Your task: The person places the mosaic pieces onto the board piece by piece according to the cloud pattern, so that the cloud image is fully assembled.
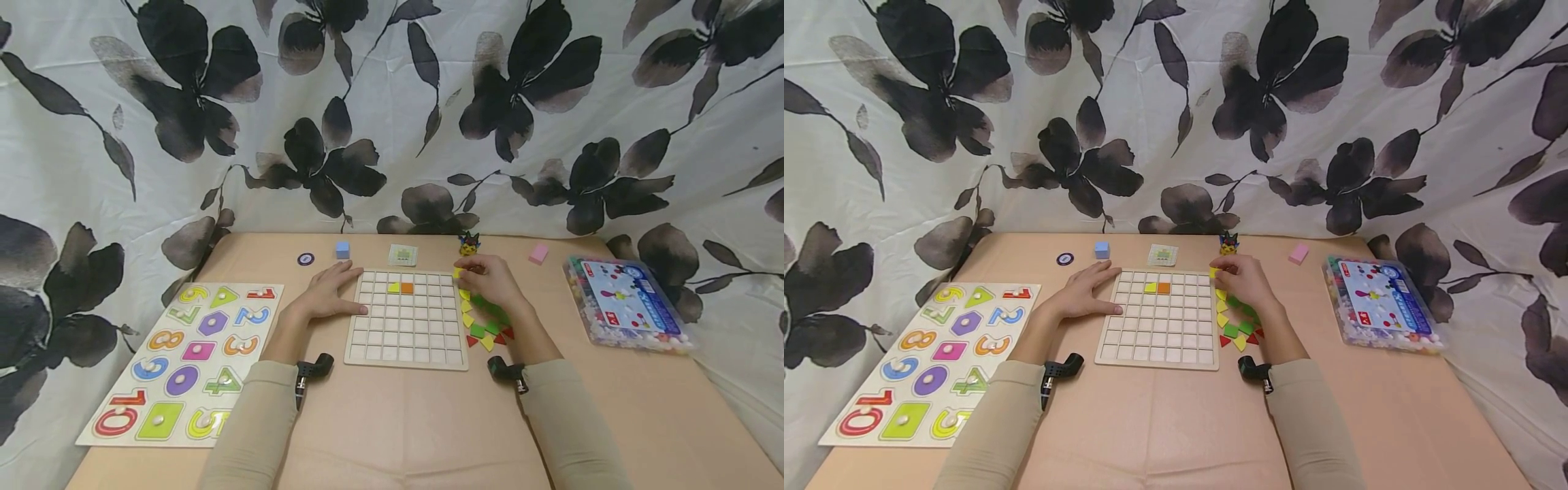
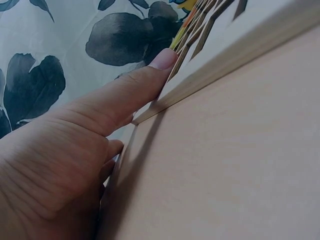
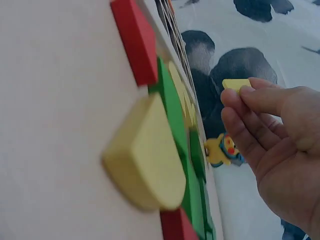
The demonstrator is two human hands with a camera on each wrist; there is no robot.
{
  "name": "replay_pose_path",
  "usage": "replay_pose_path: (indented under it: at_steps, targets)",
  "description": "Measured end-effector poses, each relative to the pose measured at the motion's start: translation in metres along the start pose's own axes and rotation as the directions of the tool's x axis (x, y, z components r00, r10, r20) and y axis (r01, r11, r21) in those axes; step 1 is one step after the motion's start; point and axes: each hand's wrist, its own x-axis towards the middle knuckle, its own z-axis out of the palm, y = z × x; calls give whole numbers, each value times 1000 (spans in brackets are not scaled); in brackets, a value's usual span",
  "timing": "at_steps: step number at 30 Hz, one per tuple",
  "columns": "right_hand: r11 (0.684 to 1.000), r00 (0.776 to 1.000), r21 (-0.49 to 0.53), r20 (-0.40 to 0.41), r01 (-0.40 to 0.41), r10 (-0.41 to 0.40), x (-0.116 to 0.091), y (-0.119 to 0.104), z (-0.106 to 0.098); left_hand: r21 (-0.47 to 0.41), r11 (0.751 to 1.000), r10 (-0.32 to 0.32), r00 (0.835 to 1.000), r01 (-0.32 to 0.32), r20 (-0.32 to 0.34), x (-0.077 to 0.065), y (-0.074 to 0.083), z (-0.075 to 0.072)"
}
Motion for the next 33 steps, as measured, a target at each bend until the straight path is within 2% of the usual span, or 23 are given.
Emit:
replay_pose_path:
  at_steps: [9,15,20,26,33]
  targets:
    - [998,998,-37,-44,44,-45,5,-20,19,2,1000,7,1000,-7,-3,0,0,0]
    - [994,994,-6,-20,109,-110,8,-29,33,2,1000,7,1000,-7,-4,0,-1,0]
    - [998,998,25,27,58,-58,9,-33,42,9,1000,9,1000,-9,-3,0,-1,1]
    - [999,999,36,33,-1,0,9,-35,46,13,1000,7,1000,-7,-8,1,-2,1]
    - [999,999,25,41,20,-21,10,-32,49,20,1000,16,1000,-16,-9,1,-2,1]
